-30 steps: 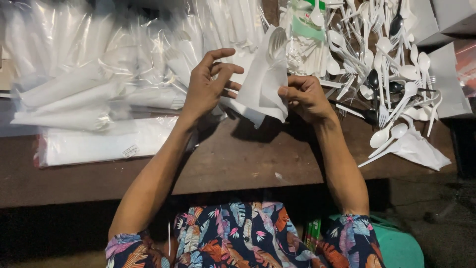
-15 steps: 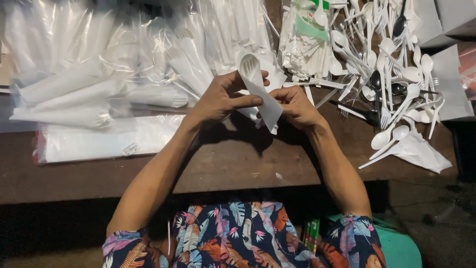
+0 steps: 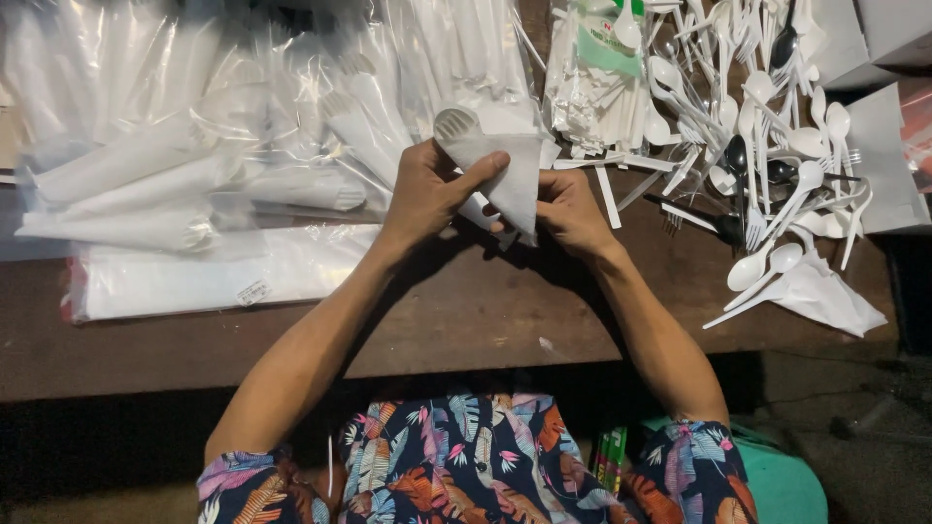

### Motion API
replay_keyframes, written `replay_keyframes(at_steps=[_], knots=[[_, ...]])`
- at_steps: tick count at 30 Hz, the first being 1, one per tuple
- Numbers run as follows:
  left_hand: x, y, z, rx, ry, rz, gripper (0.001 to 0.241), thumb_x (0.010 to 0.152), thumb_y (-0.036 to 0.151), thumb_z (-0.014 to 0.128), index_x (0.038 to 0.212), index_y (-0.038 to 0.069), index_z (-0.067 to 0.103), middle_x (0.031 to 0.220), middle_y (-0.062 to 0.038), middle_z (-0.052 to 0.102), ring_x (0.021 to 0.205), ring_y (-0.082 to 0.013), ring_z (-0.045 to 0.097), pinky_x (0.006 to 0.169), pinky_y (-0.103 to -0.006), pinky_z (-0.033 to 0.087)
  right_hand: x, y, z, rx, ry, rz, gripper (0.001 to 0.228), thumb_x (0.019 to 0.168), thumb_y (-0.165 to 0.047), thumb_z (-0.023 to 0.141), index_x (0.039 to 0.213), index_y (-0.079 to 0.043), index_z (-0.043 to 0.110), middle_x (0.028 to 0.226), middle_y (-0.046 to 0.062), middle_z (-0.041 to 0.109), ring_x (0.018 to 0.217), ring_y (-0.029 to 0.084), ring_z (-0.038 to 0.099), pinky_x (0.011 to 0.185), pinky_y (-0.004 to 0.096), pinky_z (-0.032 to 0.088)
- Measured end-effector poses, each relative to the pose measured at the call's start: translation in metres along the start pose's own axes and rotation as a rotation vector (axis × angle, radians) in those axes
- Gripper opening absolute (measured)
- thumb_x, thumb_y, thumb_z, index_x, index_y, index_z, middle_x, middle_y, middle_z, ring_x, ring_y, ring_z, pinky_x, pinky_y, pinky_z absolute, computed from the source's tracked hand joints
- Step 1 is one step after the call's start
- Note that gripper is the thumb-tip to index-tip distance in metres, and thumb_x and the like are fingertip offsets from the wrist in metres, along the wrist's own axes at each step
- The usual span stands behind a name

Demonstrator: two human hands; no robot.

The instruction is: Wrapping plastic spoons and forks in paper napkins and inserting them into plastic sleeves for packaging.

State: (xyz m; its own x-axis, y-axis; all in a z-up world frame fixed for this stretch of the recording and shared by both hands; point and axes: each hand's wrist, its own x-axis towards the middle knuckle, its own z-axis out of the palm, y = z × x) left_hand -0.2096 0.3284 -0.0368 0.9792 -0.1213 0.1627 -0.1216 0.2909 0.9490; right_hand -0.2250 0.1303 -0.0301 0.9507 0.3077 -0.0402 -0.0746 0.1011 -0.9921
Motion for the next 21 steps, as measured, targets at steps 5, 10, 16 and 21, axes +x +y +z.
replay_keyframes(at_steps=[5, 10, 16, 21], knots=[[0.007, -0.003, 0.002, -0.044, 0.083, 0.024, 0.023, 0.088, 0.021, 0.086, 0.095, 0.002, 0.074, 0.081, -0.010, 0.075, 0.078, -0.0098, 0.069, 0.059, -0.0260, 0.062, 0.020, 0.037, -0.026, 0.038, 0.084, -0.016, 0.025, 0.099, -0.022, 0.066, 0.102, 0.000, 0.075, 0.067, 0.009, 0.064, 0.056, 0.013, 0.065, 0.051, 0.026, 0.056], [0.011, -0.011, -0.004, 0.003, 0.106, 0.052, 0.023, 0.089, 0.023, 0.086, 0.093, 0.004, 0.074, 0.078, -0.010, 0.075, 0.074, -0.0108, 0.070, 0.060, -0.0254, 0.062, 0.010, -0.001, 0.002, -0.075, 0.083, -0.090, 0.032, 0.097, -0.030, 0.073, 0.115, -0.004, 0.074, 0.056, 0.001, 0.048, 0.047, 0.004, 0.045, 0.044, 0.016, 0.041], [0.007, 0.015, 0.000, -0.015, 0.141, 0.048, 0.028, 0.087, 0.022, 0.088, 0.102, 0.004, 0.073, 0.085, -0.010, 0.074, 0.083, -0.0150, 0.071, 0.065, -0.0259, 0.063, 0.005, -0.020, 0.020, -0.263, 0.126, -0.183, 0.007, 0.098, -0.011, 0.077, 0.099, -0.004, 0.077, 0.062, 0.004, 0.064, 0.061, 0.005, 0.053, 0.058, 0.018, 0.043], [0.013, 0.008, -0.006, -0.001, 0.170, 0.091, 0.032, 0.084, 0.020, 0.091, 0.104, 0.004, 0.072, 0.084, -0.009, 0.072, 0.084, -0.0129, 0.068, 0.066, -0.0251, 0.063, 0.005, -0.019, 0.020, -0.270, 0.127, -0.195, 0.005, 0.098, -0.009, 0.076, 0.098, -0.004, 0.077, 0.065, 0.003, 0.065, 0.065, 0.004, 0.053, 0.062, 0.019, 0.045]])
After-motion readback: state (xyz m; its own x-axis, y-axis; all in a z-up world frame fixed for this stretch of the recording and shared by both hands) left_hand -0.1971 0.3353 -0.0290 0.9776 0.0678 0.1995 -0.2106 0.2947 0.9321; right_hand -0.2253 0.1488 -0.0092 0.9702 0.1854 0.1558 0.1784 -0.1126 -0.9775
